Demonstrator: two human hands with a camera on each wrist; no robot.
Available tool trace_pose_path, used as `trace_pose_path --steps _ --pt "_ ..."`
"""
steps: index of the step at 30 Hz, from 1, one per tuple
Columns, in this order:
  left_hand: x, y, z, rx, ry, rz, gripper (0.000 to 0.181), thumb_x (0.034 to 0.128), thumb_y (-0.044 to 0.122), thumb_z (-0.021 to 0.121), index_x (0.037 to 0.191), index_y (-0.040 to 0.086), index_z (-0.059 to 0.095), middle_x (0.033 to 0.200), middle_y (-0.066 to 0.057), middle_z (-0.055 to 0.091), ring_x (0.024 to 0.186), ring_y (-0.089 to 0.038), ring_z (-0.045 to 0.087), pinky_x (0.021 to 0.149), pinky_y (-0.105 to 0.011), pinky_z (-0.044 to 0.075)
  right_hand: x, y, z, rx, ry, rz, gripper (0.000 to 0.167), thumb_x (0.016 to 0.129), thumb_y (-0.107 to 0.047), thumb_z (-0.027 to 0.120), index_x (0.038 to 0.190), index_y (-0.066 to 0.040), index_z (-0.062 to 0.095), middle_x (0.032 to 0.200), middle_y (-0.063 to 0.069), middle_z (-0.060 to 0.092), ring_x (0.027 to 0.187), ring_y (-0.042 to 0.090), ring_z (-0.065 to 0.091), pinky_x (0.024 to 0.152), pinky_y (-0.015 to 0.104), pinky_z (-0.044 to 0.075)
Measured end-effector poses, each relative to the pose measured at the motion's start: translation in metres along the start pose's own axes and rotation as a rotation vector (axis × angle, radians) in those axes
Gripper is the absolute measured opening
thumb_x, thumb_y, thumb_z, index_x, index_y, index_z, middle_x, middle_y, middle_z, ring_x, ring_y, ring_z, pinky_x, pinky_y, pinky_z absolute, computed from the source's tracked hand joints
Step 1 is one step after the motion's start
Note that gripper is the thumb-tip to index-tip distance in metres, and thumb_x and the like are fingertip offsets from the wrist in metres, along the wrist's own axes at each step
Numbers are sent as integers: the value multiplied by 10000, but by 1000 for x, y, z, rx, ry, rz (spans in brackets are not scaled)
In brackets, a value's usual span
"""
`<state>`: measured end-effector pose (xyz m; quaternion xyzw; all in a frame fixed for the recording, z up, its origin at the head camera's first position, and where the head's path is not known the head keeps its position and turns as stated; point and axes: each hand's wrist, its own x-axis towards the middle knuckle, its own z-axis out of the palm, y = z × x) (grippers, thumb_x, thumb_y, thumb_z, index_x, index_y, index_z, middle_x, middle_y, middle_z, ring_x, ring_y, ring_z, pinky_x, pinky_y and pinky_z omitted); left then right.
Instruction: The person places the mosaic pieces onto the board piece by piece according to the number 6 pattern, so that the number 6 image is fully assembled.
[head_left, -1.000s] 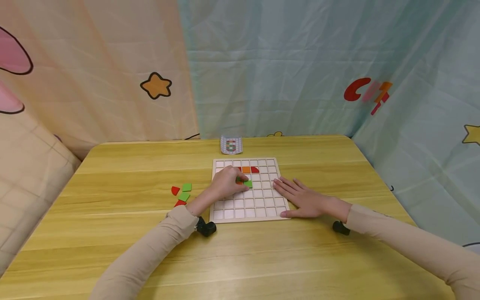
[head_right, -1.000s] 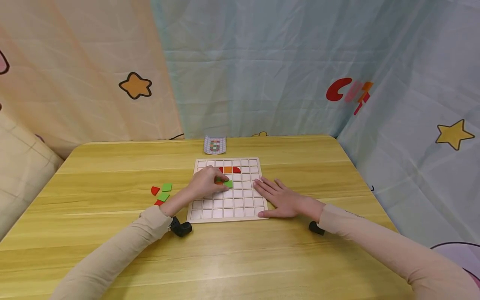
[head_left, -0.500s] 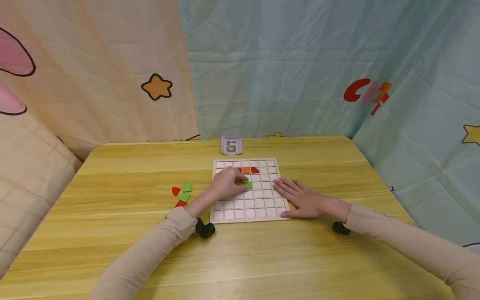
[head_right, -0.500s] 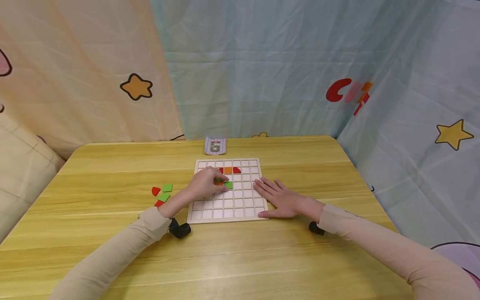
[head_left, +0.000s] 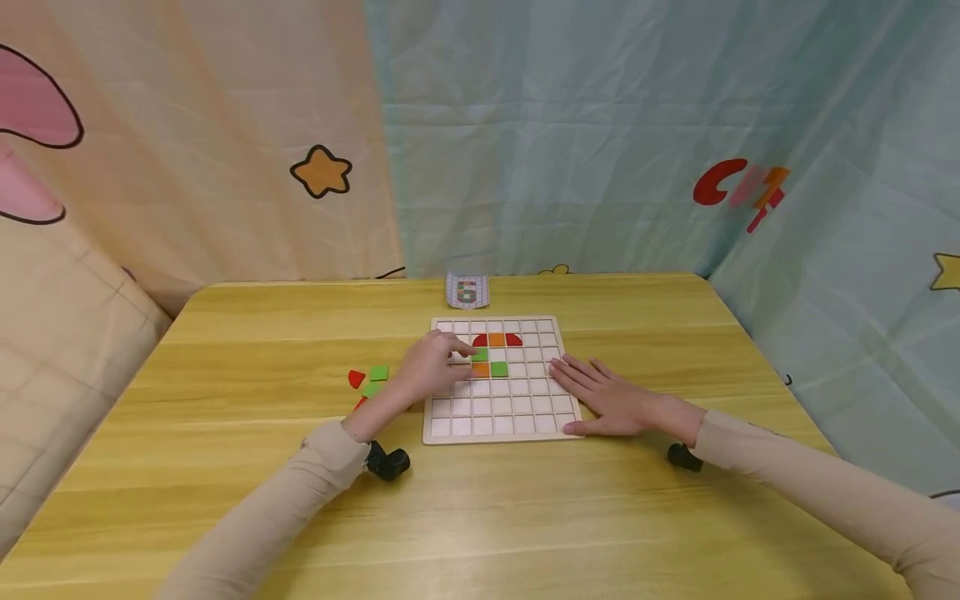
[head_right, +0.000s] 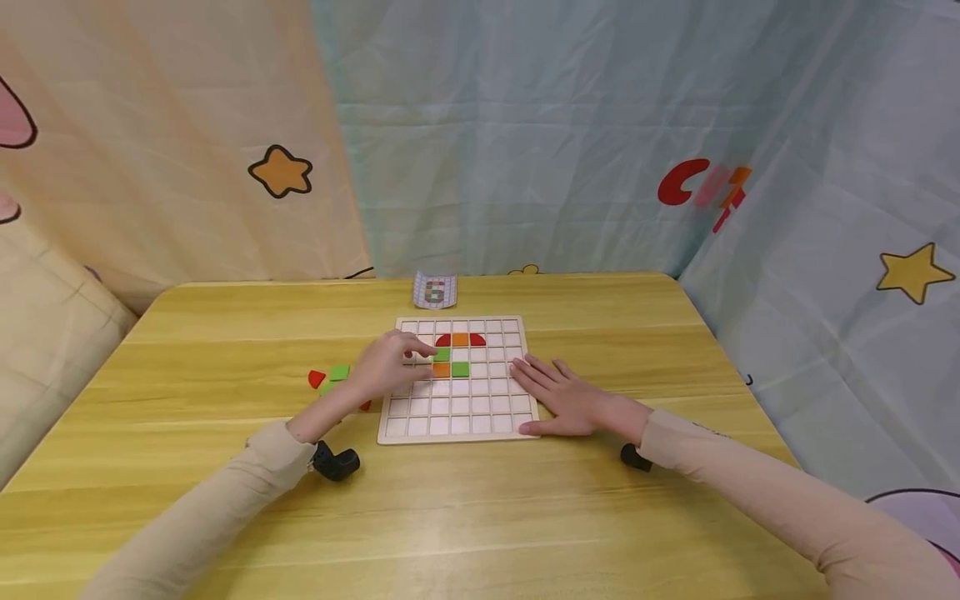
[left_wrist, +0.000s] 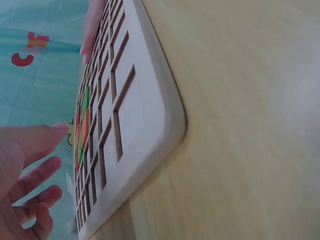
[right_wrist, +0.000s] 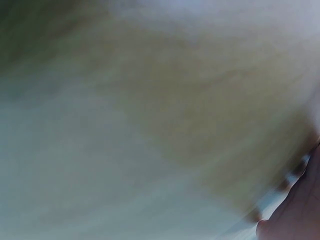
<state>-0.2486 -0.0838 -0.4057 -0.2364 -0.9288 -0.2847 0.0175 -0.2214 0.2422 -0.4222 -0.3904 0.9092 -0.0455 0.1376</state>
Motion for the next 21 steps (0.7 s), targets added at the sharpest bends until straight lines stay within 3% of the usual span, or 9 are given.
trace_pose_path --steps 7,14,21 --pt "-19 -14 -18 -1 22 -48 296 809 223 769 1074 93 746 1002 -61 726 817 -202 542 640 -269 417 -1 1 1 2 -4 9 896 934 -613 439 1557 -133 10 1635 62 -20 1505 282 -18 1172 570 46" --pt "-37 -27 -28 12 8 -113 324 811 268 771 1096 119 736 1037 -49 711 884 -203 581 719 -310 463 0 0 0 -4 5 -3 893 935 -605 446 1557 -121 26 1634 74 -4 1504 296 -3 1167 580 57" --pt "-56 -39 -34 19 27 -106 342 782 319 790 1048 109 745 942 -52 712 797 -165 602 666 -297 477 0 0 0 -17 8 -4 896 933 -604 452 1557 -115 33 1634 74 4 1504 296 4 1168 577 64"
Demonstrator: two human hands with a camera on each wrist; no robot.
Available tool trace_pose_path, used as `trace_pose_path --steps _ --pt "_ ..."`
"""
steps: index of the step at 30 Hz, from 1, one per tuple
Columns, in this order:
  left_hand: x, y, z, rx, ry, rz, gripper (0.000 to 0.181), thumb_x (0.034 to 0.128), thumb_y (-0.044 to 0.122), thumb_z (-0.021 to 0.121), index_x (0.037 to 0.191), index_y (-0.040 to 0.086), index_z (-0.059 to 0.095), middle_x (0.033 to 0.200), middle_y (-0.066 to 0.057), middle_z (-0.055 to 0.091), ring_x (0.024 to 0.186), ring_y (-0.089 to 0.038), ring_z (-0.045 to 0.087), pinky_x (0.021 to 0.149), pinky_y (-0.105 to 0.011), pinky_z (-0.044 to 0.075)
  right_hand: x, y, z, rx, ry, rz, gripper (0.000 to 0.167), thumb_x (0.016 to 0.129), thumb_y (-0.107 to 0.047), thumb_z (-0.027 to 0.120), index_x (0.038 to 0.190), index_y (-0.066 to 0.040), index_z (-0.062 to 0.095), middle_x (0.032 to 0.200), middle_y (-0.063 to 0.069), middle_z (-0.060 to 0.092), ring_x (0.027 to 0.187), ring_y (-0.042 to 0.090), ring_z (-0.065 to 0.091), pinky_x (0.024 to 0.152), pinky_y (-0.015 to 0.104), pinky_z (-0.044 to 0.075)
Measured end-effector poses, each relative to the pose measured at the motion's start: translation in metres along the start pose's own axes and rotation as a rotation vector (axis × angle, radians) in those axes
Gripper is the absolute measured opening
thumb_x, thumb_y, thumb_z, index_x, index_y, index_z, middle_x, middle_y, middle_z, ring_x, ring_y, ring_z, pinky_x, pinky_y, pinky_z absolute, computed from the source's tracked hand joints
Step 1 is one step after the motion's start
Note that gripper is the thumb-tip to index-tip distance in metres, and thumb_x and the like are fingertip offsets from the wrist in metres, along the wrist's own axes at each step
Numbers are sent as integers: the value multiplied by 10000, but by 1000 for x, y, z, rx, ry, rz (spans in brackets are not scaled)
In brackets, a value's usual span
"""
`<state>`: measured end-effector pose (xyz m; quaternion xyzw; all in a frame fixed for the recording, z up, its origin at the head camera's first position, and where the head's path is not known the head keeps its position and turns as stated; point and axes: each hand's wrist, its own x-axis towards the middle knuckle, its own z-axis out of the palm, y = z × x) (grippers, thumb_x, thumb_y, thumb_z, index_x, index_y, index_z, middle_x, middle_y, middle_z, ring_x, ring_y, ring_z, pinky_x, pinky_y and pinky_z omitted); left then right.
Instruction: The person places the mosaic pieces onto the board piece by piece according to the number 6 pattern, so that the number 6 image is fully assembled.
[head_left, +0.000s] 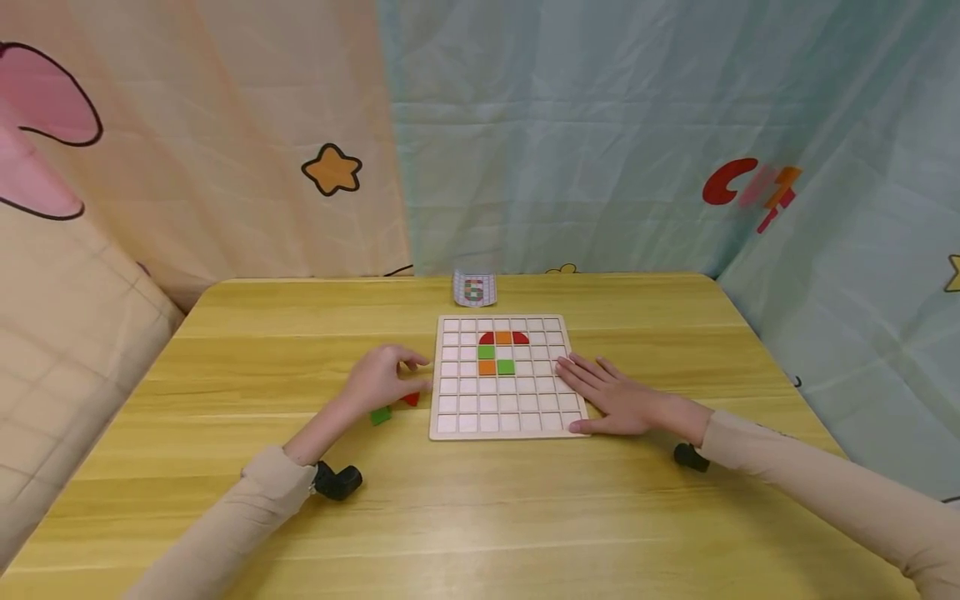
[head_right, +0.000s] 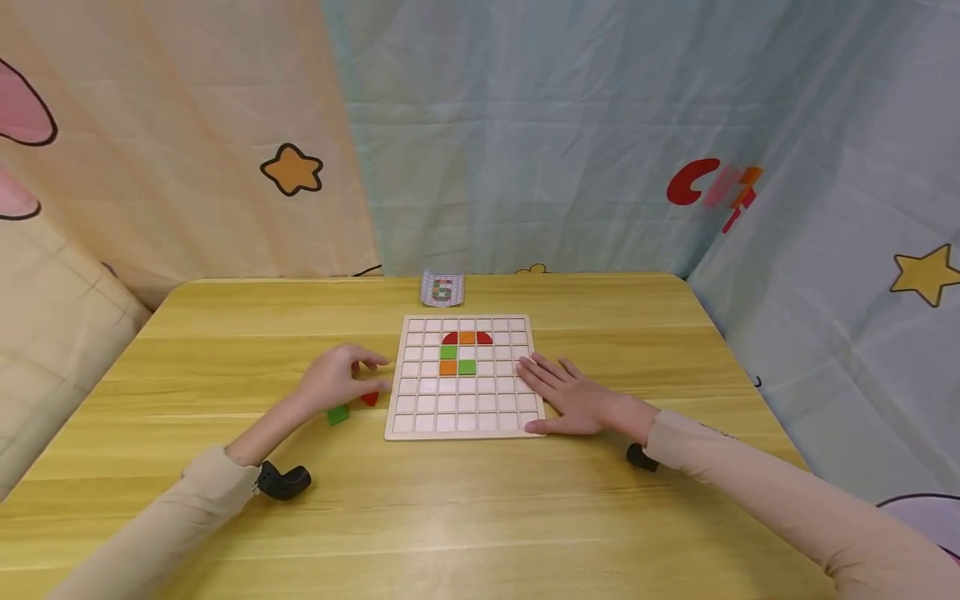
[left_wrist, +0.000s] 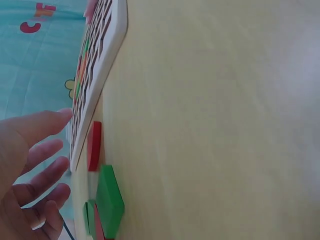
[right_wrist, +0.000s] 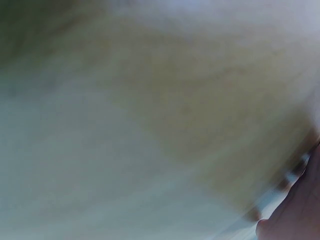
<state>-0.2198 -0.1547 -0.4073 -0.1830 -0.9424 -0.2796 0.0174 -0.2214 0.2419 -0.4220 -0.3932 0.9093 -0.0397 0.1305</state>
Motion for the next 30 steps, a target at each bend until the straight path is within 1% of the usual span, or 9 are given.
trace_pose_path --steps 3,7,9,14,17,20,23,25,30 --pt "-6 -3 -3 4 -3 6 339 771 337 797 1012 103 749 854 -26 694 727 -130 595 613 -267 459 0 0 -1 -2 4 -2 895 934 -590 465 1556 -102 44 1633 83 12 1503 304 11 1167 580 66" --pt "-12 -4 -5 12 -37 7 334 769 344 797 988 97 747 745 33 650 627 -70 537 555 -237 414 -1 0 -1 -8 3 -4 895 934 -586 470 1554 -91 55 1632 90 21 1502 309 20 1167 577 76" --pt "-14 -5 -4 23 -53 9 328 762 343 802 976 100 748 726 55 641 619 -56 521 556 -232 407 -1 0 -1 -15 1 -3 896 934 -591 464 1554 -92 54 1632 89 21 1502 308 20 1168 575 82" --pt "-15 -7 -4 46 -75 6 302 765 336 802 973 123 754 765 61 667 685 -45 553 596 -229 431 0 0 0 -8 -1 -4 893 935 -594 458 1556 -104 44 1633 81 10 1503 301 9 1169 574 78" --pt "-14 -7 -4 37 -86 -1 311 770 304 802 1009 111 748 781 51 671 693 -53 553 604 -226 432 0 1 1 -1 1 -4 892 936 -595 457 1557 -114 34 1634 73 3 1504 294 0 1169 573 69" --pt "-12 -7 -4 5 -95 -7 332 771 242 805 1048 75 733 784 25 664 682 -69 540 609 -216 432 0 2 2 2 3 -2 892 935 -597 456 1557 -122 29 1635 67 -1 1505 287 -5 1170 572 64" --pt "-10 -7 -4 -30 -98 14 337 779 169 796 1078 36 714 817 -17 676 687 -88 548 618 -218 453 0 2 2 3 1 1 893 934 -602 451 1558 -125 25 1635 65 -4 1506 283 -10 1171 571 59" --pt "-9 -6 -4 -54 -96 34 341 782 121 787 1097 22 703 859 -49 692 716 -109 580 643 -235 483 0 1 2 7 0 2 893 935 -604 448 1558 -125 25 1635 67 -3 1505 284 -11 1171 572 57" --pt "-8 -7 -3 -64 -81 92 377 780 12 759 1149 18 683 975 -111 706 848 -203 653 736 -327 545 0 0 0 21 -7 8 895 933 -606 450 1558 -124 28 1635 71 -1 1505 286 -10 1170 574 56"
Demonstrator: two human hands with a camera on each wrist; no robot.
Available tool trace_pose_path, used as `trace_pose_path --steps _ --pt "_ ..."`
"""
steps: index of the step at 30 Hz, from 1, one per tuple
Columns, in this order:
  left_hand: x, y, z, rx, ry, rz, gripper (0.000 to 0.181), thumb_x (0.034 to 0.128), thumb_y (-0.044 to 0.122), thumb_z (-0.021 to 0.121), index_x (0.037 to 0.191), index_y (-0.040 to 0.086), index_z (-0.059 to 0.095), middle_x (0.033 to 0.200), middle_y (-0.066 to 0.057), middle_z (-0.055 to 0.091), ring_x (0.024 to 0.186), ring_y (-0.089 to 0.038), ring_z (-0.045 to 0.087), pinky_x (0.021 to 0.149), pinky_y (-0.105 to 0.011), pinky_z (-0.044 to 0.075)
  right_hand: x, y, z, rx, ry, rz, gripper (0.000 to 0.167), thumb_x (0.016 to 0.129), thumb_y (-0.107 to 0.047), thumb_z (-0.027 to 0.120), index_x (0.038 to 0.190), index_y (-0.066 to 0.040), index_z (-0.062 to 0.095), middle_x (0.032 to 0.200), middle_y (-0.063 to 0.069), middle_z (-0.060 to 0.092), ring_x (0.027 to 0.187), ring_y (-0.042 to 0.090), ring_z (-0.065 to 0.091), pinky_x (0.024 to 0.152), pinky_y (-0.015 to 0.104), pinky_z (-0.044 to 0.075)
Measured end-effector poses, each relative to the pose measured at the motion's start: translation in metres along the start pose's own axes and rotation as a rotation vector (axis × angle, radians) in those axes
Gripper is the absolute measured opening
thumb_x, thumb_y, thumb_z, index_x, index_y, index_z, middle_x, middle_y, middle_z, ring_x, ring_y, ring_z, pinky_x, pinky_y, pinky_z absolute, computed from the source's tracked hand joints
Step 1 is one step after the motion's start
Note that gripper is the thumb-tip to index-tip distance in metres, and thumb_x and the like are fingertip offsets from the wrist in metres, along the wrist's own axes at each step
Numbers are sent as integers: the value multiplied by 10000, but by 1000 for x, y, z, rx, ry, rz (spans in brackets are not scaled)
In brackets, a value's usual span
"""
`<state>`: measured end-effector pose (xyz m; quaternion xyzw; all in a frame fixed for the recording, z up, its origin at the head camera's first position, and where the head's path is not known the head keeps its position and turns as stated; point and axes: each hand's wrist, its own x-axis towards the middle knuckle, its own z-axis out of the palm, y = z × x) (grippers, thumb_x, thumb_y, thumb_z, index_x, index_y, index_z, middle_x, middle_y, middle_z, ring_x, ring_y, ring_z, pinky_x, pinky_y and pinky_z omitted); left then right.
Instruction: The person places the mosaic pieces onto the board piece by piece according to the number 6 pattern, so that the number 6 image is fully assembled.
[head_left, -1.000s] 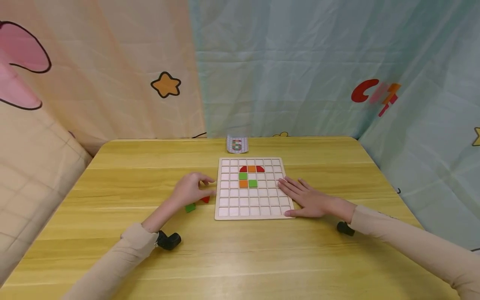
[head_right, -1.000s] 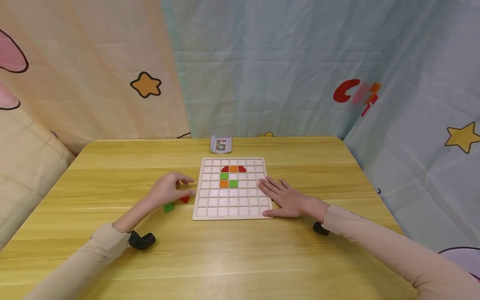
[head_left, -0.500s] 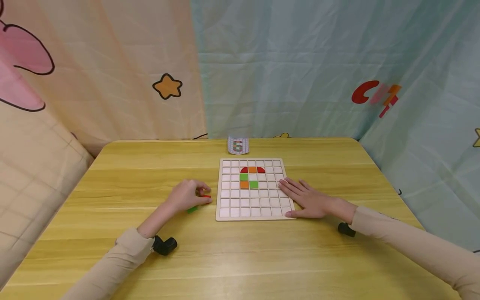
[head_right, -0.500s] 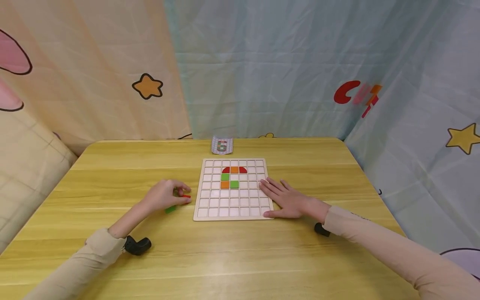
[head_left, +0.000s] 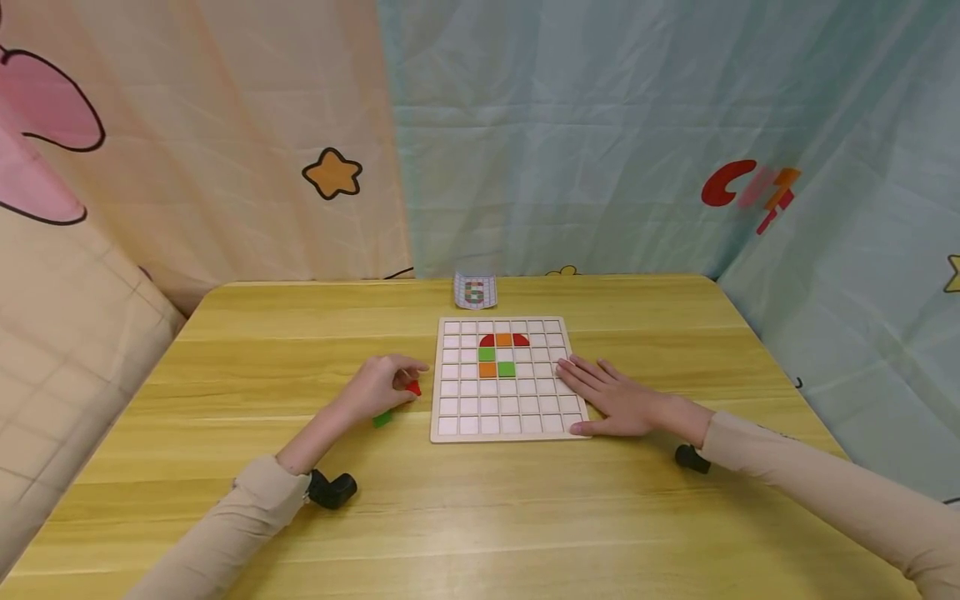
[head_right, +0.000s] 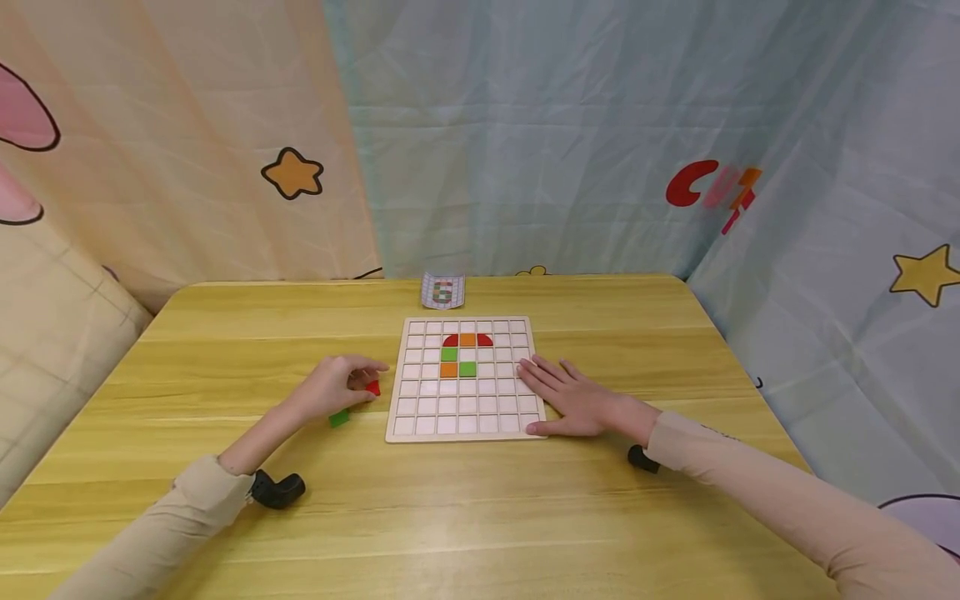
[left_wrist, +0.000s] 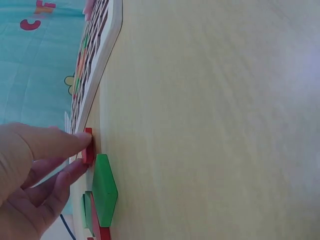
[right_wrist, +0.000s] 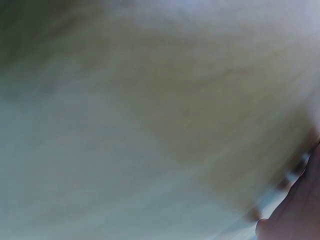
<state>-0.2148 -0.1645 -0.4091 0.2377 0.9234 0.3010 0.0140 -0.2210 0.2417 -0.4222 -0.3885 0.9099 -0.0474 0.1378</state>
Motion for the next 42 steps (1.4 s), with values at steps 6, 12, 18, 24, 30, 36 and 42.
trace_pose_path --steps 6,12,18,24,30,36,42 --pt "1 -1 2 -2 12 75 417 785 -88 699 1189 6 657 1062 -148 700 962 -271 662 799 -382 556 0 -1 -1 -6 -8 6 896 933 -603 453 1558 -121 29 1635 69 -4 1505 287 -10 1171 572 55" --pt "0 -4 4 25 39 44 395 793 89 769 1166 4 671 1039 -135 696 935 -252 648 807 -388 541 0 -2 -1 4 -17 8 895 935 -590 462 1557 -113 30 1635 70 -7 1504 293 -11 1171 572 48" --pt "-1 -5 6 112 69 -29 341 769 228 805 1013 7 718 900 -96 699 797 -188 615 722 -351 521 0 -2 -2 4 -14 10 894 935 -587 467 1557 -110 37 1635 72 -2 1504 294 -5 1171 572 52" --pt "-2 -6 8 168 64 -64 301 784 291 791 949 47 731 820 -44 674 726 -127 583 675 -308 502 0 -2 -2 4 -12 12 897 933 -590 469 1557 -110 39 1634 76 0 1504 299 -8 1170 575 53" --pt "-1 -5 8 157 60 -79 266 796 250 783 950 38 740 845 -55 701 767 -150 635 701 -330 532 0 -2 -2 5 -12 15 897 932 -592 467 1557 -112 39 1634 74 -2 1504 298 -8 1170 574 50" --pt "0 -3 7 153 53 -100 283 800 248 777 976 29 744 875 -71 723 779 -162 655 705 -334 538 0 -2 -1 -2 -9 12 899 931 -604 455 1557 -115 34 1635 66 -6 1504 294 -5 1171 572 54" --pt "3 -1 5 139 58 -114 296 804 242 769 1016 37 741 926 -80 731 791 -154 651 703 -332 529 0 -1 0 -4 -6 12 897 932 -607 450 1558 -123 28 1635 60 -11 1505 289 -9 1172 570 54"
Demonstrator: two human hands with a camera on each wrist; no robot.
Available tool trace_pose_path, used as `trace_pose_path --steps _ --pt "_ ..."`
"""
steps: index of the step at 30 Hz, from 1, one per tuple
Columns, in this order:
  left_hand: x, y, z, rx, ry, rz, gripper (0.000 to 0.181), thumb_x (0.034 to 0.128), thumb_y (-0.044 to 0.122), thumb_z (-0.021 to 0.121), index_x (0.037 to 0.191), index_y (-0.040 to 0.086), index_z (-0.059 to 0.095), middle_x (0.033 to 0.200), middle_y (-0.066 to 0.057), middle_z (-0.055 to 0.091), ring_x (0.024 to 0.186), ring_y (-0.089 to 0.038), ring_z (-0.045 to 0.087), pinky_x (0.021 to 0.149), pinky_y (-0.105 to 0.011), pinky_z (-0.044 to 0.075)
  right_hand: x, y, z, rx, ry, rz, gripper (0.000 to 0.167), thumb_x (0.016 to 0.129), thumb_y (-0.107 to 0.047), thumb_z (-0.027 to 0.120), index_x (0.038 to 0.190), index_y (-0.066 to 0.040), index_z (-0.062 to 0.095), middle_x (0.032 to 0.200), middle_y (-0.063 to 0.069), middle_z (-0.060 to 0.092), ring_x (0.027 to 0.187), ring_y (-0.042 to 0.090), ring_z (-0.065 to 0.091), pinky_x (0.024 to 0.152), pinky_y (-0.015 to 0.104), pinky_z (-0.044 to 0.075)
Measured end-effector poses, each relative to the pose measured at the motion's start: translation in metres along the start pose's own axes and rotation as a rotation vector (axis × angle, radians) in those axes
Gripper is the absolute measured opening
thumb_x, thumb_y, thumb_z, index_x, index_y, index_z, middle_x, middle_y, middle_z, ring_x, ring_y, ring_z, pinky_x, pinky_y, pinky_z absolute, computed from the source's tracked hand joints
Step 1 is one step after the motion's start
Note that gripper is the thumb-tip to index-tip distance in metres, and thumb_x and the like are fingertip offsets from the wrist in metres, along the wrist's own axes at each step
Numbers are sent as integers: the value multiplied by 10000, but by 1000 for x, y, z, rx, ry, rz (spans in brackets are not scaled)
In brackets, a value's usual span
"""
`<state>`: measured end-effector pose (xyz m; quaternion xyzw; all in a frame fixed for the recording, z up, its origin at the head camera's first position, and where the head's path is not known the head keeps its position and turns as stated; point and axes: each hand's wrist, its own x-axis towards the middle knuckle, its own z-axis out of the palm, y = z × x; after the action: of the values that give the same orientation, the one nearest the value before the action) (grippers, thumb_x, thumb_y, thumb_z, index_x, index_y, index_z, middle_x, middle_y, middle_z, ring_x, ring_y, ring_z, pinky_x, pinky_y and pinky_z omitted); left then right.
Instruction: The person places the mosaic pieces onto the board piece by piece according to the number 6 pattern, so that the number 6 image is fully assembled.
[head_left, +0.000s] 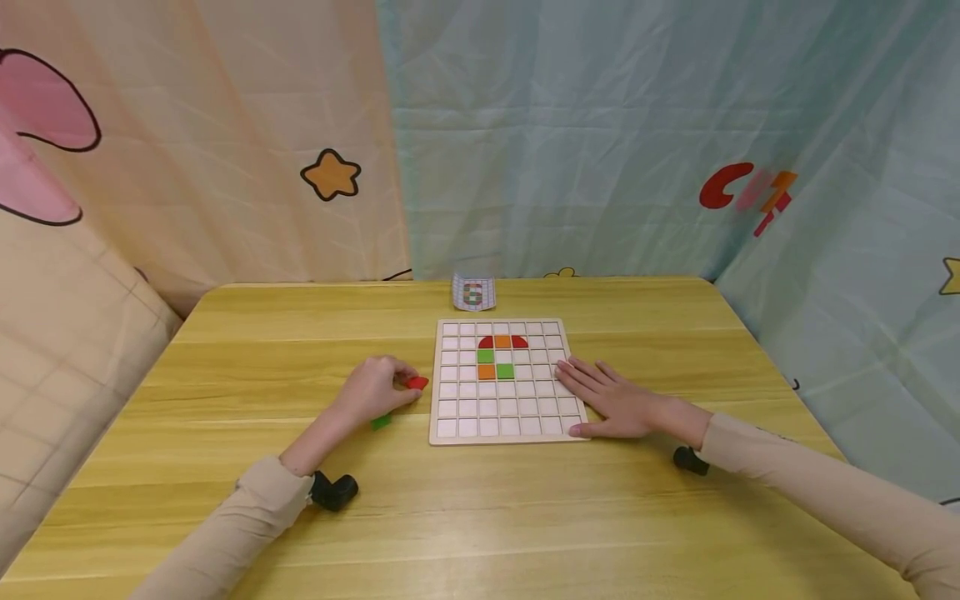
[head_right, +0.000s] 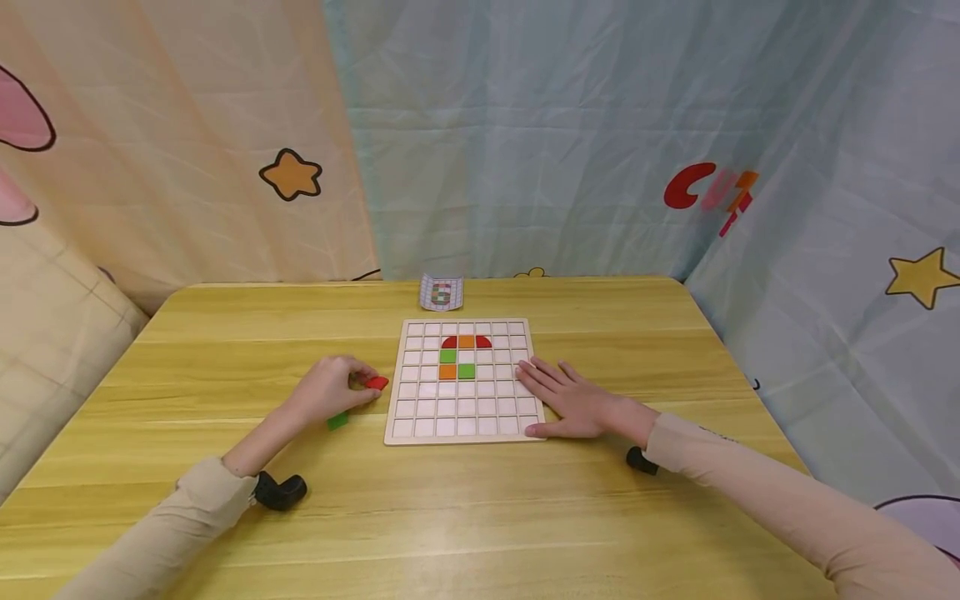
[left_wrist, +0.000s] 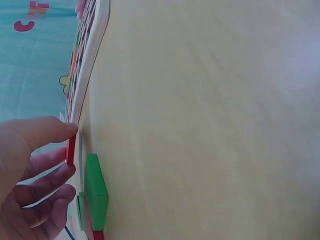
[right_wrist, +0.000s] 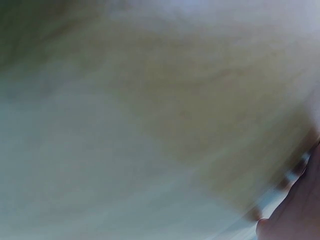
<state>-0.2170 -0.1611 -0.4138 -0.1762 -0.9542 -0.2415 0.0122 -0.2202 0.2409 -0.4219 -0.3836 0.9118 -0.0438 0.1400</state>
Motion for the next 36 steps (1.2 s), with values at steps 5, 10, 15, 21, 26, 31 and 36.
trace_pose_path --steps 5,10,15,21,26,31,36 --pt "6 5 0 -5 15 10 300 797 233 767 1029 45 742 945 -86 729 705 -108 603 622 -271 485 -1 1 1 1 13 -4 894 933 -610 445 1558 -122 33 1635 67 3 1504 294 2 1167 576 64" --pt "14 15 0 -14 19 33 275 793 240 771 1011 75 743 902 -53 712 648 -99 547 567 -235 419 -2 2 3 14 51 -23 882 934 -587 468 1558 -114 61 1631 97 46 1500 312 31 1143 603 96" --pt "22 27 3 8 31 68 263 783 271 787 980 102 745 849 -21 694 669 -99 551 582 -229 413 -4 2 3 13 41 -15 886 933 -604 452 1559 -128 45 1634 81 32 1503 297 22 1152 591 89" --pt "32 42 8 -12 5 94 245 800 267 769 987 110 749 874 -17 698 689 -108 568 585 -235 428 -4 3 3 13 35 -19 888 934 -603 451 1558 -117 48 1633 86 29 1502 304 22 1151 595 86" --pt "43 54 13 6 -13 120 240 807 276 759 998 131 758 911 -6 715 790 -134 614 644 -254 461 -2 4 3 2 30 -15 888 935 -611 439 1558 -124 34 1635 65 8 1505 284 0 1166 576 70" --pt "53 65 18 5 -23 154 236 818 258 744 1004 114 759 933 -12 725 860 -167 643 691 -292 490 -1 3 1 0 10 -5 897 932 -625 430 1558 -140 9 1636 52 -14 1506 273 -23 1169 573 53" --pt "61 76 25 -6 -33 186 244 823 251 745 1016 102 757 931 -16 726 871 -173 654 724 -311 511 0 2 0 1 13 -6 896 931 -621 437 1558 -134 20 1636 53 -3 1507 269 -13 1169 576 48"
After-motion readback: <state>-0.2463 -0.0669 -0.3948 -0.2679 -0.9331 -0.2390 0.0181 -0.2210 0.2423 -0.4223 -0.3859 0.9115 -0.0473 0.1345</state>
